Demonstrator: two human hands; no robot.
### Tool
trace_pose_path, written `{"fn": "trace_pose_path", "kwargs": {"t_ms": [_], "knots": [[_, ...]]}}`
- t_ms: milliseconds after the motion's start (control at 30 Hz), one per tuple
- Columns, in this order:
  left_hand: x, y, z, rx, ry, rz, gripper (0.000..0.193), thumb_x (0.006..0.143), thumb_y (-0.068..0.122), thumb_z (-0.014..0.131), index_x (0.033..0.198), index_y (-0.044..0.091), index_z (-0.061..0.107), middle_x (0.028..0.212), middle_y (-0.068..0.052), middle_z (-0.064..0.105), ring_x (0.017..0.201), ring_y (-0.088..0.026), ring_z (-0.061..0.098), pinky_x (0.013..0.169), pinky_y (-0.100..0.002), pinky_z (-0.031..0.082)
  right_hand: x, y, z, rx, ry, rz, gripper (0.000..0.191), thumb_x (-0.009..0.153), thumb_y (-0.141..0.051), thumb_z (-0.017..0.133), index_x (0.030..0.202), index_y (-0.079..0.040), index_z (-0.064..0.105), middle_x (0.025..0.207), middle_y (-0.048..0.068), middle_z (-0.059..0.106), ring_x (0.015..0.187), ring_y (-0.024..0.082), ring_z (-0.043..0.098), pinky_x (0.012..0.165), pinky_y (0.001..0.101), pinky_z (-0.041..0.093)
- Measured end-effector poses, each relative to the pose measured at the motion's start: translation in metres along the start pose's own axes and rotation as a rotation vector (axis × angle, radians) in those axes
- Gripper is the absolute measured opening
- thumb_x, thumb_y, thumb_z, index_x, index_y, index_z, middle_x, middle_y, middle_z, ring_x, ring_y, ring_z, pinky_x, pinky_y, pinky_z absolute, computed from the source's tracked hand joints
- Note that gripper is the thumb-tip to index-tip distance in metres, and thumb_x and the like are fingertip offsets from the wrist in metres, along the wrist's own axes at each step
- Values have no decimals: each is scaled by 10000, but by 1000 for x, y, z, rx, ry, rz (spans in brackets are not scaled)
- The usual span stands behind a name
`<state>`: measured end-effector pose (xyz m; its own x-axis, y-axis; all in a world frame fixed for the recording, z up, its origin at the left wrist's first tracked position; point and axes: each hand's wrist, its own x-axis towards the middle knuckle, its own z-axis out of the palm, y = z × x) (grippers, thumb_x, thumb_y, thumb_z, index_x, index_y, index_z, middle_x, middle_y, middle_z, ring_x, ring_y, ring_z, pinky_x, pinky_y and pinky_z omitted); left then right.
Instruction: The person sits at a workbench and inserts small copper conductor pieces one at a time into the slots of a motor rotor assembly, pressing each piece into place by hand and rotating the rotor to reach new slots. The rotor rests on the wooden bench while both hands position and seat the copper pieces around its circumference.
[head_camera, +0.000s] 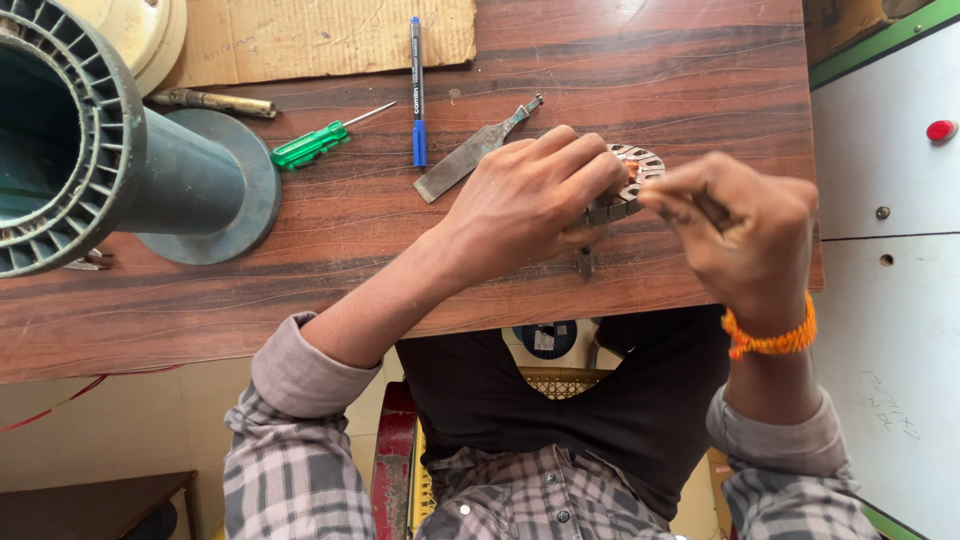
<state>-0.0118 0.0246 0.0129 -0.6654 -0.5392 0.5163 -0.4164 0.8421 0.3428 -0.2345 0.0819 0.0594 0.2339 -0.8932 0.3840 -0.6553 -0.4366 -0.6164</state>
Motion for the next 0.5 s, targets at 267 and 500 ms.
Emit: {"fn": "trace_pose_path", "kwargs": {"t_ms": [267, 500], "knots": [[8, -18, -7, -790, -114, -595, 625, 909, 617, 698, 1215, 101, 525, 899, -1, 728, 805, -104, 741, 749, -307, 591, 49, 36, 12, -57, -171, -216, 101, 1031, -105, 803, 1016, -26, 741, 875, 75, 761, 764, 125, 743, 672, 246, 570], [9, -23, 23, -814, -114, -707, 380, 876, 390, 728, 1145, 122, 739, 800, -28, 705, 708, -102, 672, 713, -317, 553, 69, 37, 6, -277, -240, -397, 227, 1000, -227, 851, 923, -60, 719, 767, 59, 719, 682, 190, 707, 578, 298, 510]]}}
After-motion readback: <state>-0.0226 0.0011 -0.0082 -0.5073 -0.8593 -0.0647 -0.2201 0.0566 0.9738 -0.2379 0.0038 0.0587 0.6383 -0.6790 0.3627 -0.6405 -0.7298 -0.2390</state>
